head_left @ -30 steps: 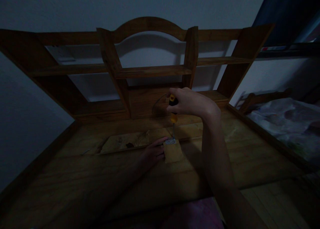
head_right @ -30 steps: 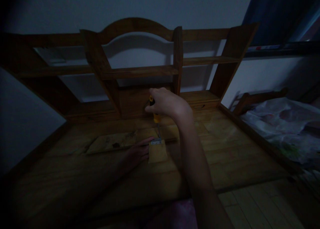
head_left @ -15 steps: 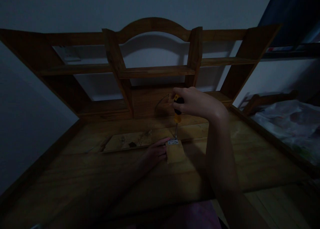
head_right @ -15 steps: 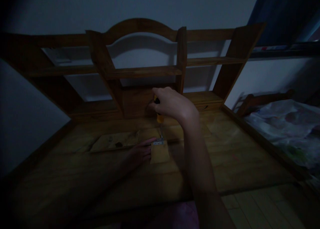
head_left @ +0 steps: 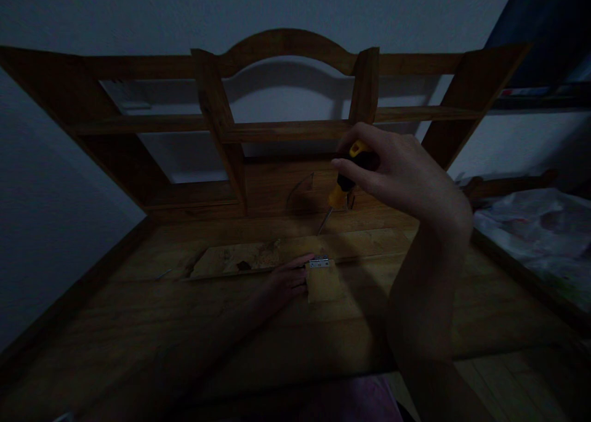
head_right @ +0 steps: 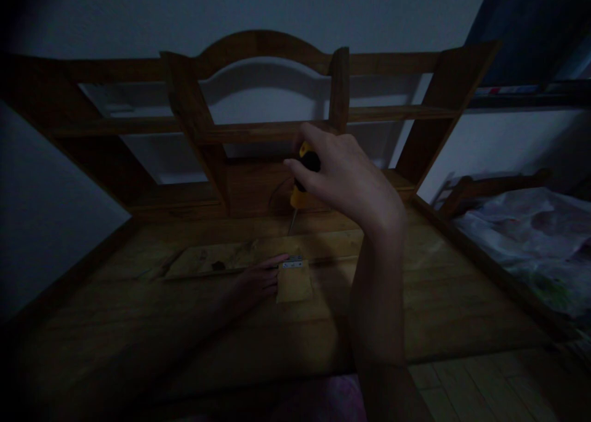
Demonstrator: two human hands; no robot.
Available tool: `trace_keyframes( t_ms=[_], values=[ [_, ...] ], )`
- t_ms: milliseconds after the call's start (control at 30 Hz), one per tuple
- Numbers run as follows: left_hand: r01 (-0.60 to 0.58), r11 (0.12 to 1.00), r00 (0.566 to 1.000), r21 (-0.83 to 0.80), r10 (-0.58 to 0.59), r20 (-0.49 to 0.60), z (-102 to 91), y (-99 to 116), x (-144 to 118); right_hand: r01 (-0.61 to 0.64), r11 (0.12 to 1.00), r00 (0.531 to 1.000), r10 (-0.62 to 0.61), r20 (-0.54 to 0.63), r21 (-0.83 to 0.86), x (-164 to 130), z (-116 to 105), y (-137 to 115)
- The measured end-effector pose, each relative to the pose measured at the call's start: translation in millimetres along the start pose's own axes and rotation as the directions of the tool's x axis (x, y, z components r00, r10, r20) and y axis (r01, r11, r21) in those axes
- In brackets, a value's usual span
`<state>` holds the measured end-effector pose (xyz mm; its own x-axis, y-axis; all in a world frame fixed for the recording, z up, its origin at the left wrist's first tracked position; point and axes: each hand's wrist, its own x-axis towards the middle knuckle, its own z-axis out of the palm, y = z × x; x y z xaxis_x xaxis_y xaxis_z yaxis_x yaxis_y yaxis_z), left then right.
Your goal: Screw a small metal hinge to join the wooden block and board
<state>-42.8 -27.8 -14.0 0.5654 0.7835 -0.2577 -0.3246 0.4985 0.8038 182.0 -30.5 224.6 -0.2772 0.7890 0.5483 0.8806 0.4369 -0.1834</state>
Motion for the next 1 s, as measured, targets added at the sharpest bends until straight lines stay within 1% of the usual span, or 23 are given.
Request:
trace_keyframes(
  t_ms=[133,200,267,333,367,433,500,567,633,767,833,900,967,1000],
  values=[
    [0.002,1.0,1.0,-0.013,-0.002,-0.005,0.6,0.7,-0.8,-0.029,1.0,0.994,0.029,-0.11,0.006,-3.8,-4.4,6.0],
    [-0.008,1.0,1.0,-0.015,0.008,0.007,-0.6,0.0,-0.1,-0.012,1.0,0.977,0.015,-0.215,0.015,-5.2,-5.5,8.8],
    [-0.018,1.0,1.0,-0.013,0.019,0.024,-3.4,-0.9,1.5,0.045,0.999,0.943,-0.032,-0.332,0.03,-5.9,-6.1,10.4],
    [-0.009,1.0,0.999,-0.016,0.009,0.033,-7.1,-1.7,3.5,0.102,0.994,0.908,-0.075,-0.412,0.045,-6.0,-6.5,10.4],
    [0.0,1.0,0.999,-0.021,0.001,0.036,-9.0,-1.7,4.3,0.114,0.992,0.895,-0.077,-0.439,0.058,-6.0,-6.9,9.8],
    [0.023,0.999,0.999,-0.029,-0.022,0.039,-11.6,-0.8,5.3,0.103,0.99,0.878,-0.044,-0.477,0.099,-6.3,-7.8,8.4],
    [0.036,0.999,0.999,-0.032,-0.035,0.033,-12.0,1.4,5.6,0.086,0.986,0.844,0.004,-0.537,0.142,-6.8,-9.2,7.8],
    [0.047,0.999,0.999,-0.021,-0.047,0.02,-11.0,4.1,5.8,0.089,0.982,0.806,0.026,-0.591,0.165,-7.4,-11.1,9.2],
    [0.052,0.999,0.998,0.0,-0.052,0.023,-9.8,6.3,6.3,0.116,0.979,0.773,0.017,-0.634,0.168,-8.1,-13.1,12.4],
    [0.054,0.998,0.998,0.03,-0.055,0.027,-9.9,10.4,2.2,0.162,0.976,0.728,-0.018,-0.685,0.147,-9.6,-16.7,19.1],
    [0.072,0.996,0.997,0.046,-0.072,-0.001,-10.8,15.9,-6.6,0.171,0.973,0.71,-0.013,-0.704,0.155,-11.0,-18.2,20.0],
    [0.097,0.991,0.994,0.09,-0.091,-0.06,-13.5,26.4,-21.0,0.16,0.971,0.695,0.017,-0.719,0.178,-13.2,-19.8,19.2],
    [0.096,0.982,0.985,0.166,-0.07,-0.158,-20.3,42.9,-39.6,0.145,0.967,0.684,0.055,-0.727,0.21,-16.2,-21.8,18.3],
    [0.067,0.975,0.979,0.21,-0.023,-0.205,-25.9,53.3,-49.8,0.144,0.963,0.68,0.071,-0.73,0.228,-17.7,-22.8,18.3]
  ],
)
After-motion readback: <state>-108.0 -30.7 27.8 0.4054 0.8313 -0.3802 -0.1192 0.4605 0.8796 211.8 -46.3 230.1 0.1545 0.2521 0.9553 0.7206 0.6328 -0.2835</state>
